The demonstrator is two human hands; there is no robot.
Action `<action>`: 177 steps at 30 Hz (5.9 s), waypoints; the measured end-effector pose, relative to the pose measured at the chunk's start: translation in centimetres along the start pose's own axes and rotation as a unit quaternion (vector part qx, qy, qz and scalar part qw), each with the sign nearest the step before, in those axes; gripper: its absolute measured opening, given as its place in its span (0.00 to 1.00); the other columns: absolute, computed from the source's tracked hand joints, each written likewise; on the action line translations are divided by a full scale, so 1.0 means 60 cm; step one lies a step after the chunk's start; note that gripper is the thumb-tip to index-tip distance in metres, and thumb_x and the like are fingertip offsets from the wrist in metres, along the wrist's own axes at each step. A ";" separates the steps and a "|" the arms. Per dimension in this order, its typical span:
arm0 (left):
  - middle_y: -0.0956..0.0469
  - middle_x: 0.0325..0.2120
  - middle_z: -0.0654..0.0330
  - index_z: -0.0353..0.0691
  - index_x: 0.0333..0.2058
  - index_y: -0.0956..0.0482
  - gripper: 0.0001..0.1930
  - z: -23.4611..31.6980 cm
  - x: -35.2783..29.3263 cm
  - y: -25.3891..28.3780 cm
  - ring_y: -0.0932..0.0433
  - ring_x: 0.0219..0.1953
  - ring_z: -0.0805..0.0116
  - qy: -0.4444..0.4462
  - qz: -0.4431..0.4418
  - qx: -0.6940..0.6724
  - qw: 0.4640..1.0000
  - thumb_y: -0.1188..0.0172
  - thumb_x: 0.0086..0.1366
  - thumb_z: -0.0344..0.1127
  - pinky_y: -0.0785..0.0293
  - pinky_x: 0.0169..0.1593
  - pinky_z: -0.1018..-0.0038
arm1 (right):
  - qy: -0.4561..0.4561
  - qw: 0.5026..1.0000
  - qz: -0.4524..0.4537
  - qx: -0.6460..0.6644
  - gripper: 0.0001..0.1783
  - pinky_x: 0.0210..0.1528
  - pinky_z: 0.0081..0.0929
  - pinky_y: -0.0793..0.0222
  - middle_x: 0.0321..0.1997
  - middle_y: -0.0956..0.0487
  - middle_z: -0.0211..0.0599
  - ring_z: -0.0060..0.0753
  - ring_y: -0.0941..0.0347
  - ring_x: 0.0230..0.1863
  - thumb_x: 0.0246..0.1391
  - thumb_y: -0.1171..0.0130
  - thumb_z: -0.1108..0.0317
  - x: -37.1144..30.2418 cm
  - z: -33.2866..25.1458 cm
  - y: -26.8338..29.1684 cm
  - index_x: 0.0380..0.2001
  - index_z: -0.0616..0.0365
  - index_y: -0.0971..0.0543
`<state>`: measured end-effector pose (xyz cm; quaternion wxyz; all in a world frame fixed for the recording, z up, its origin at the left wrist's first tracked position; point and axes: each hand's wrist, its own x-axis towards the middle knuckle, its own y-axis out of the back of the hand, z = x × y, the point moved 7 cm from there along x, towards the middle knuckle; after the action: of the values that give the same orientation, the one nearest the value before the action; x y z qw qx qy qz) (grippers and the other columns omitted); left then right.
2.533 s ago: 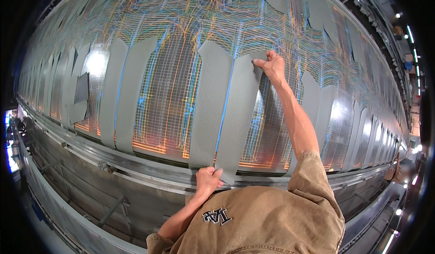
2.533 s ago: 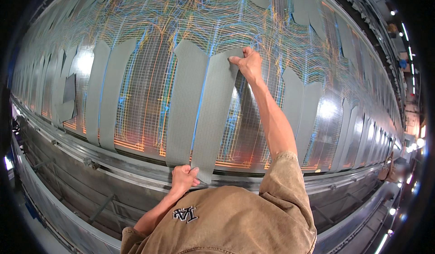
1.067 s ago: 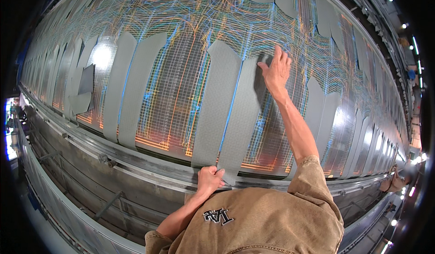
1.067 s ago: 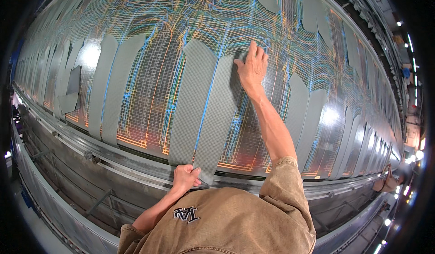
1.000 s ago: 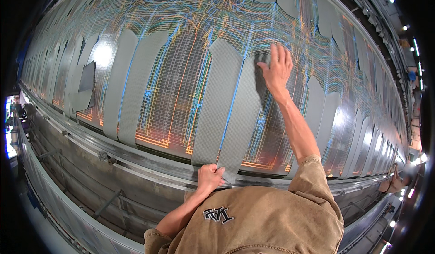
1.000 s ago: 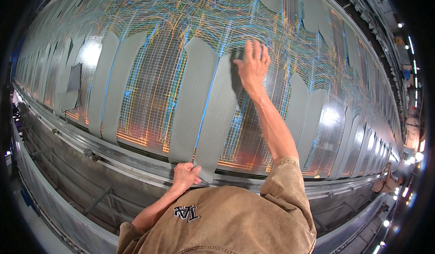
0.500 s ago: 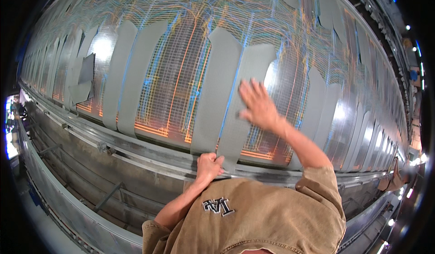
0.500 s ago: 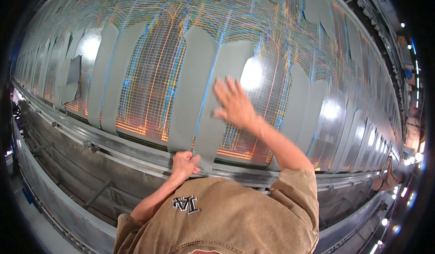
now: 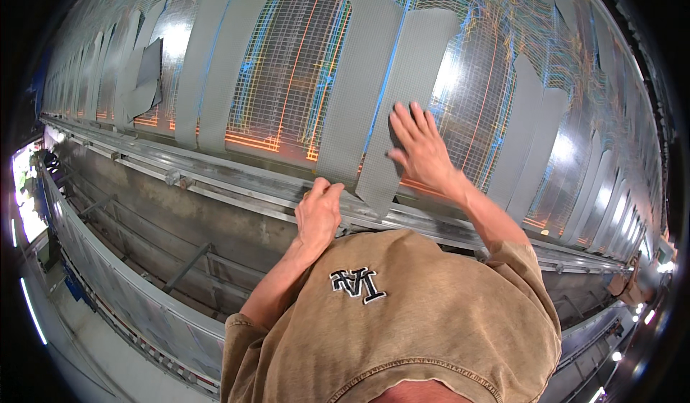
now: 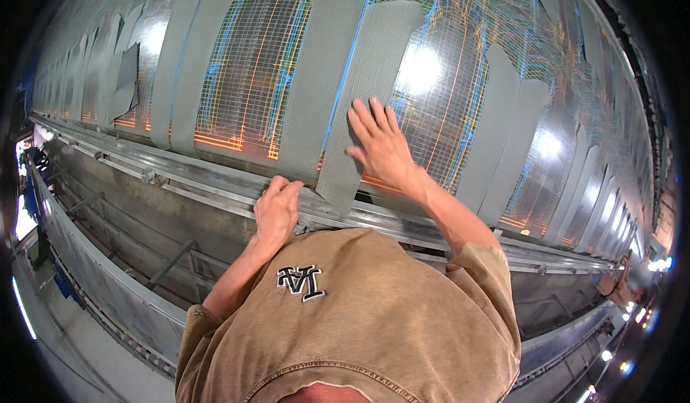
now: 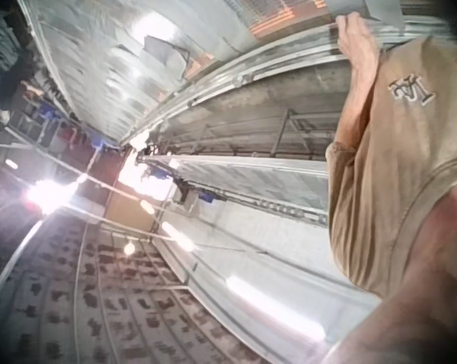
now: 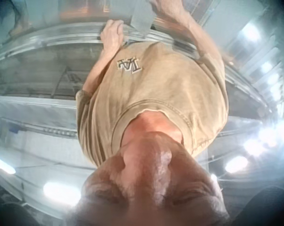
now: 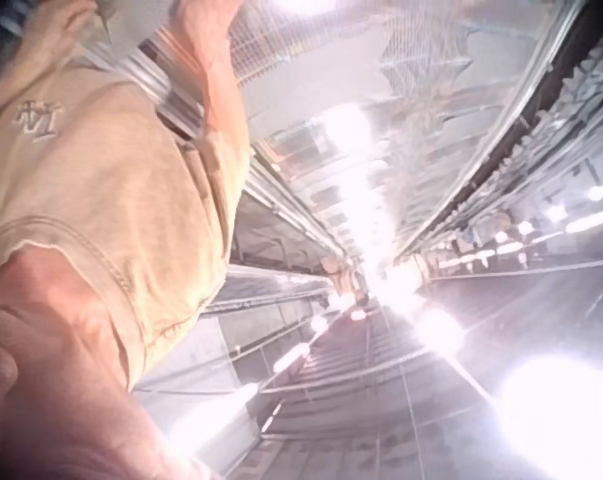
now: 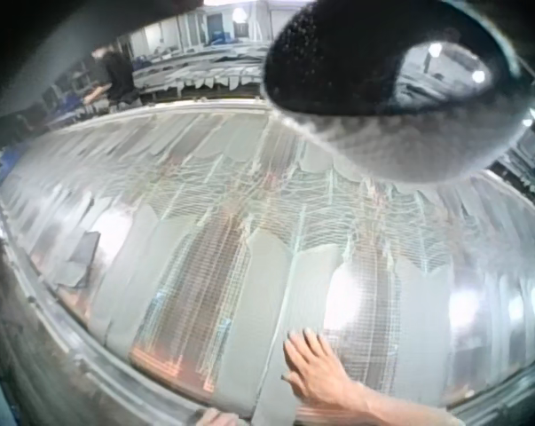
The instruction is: The person walks along a long, curved, transparent surface and repeatedly places rectangular grey sheets onto it. They smooth the sheets down with their hands and adjust their positions to align with the surface.
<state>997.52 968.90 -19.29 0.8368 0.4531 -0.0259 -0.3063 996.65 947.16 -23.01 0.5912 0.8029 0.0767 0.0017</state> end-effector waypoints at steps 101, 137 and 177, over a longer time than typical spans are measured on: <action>0.24 0.22 0.60 0.31 0.24 0.27 0.13 -0.115 0.049 -0.005 0.21 0.21 0.69 0.308 -0.122 -0.424 0.843 0.46 0.67 0.32 0.22 0.21 0.77 | -0.177 0.904 -0.108 0.375 0.08 0.21 0.26 0.36 0.18 0.29 0.25 0.22 0.34 0.21 0.44 0.33 0.72 0.437 0.294 0.150 0.19 0.54 0.25; 0.21 0.26 0.60 0.31 0.35 0.22 0.12 -0.118 0.019 -0.001 0.22 0.24 0.72 0.315 -0.176 -0.414 0.836 0.44 0.66 0.37 0.24 0.26 0.77 | -0.180 0.935 -0.197 0.235 0.11 0.37 0.30 0.19 0.39 0.20 0.34 0.37 0.22 0.39 0.48 0.35 0.65 0.467 0.294 0.136 0.35 0.57 0.18; 0.33 0.13 0.67 0.36 0.15 0.36 0.21 -0.127 0.018 -0.024 0.33 0.16 0.82 0.280 -0.152 -0.281 0.905 0.39 0.62 0.36 0.30 0.17 0.79 | -0.112 0.950 -0.039 0.290 0.05 0.28 0.29 0.34 0.20 0.23 0.32 0.26 0.29 0.25 0.42 0.34 0.72 0.444 0.299 0.128 0.22 0.60 0.20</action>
<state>1000.13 973.41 -25.13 0.8455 0.2646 0.3655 -0.2853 1025.61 931.26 -23.45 0.3370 0.9311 0.0385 -0.1343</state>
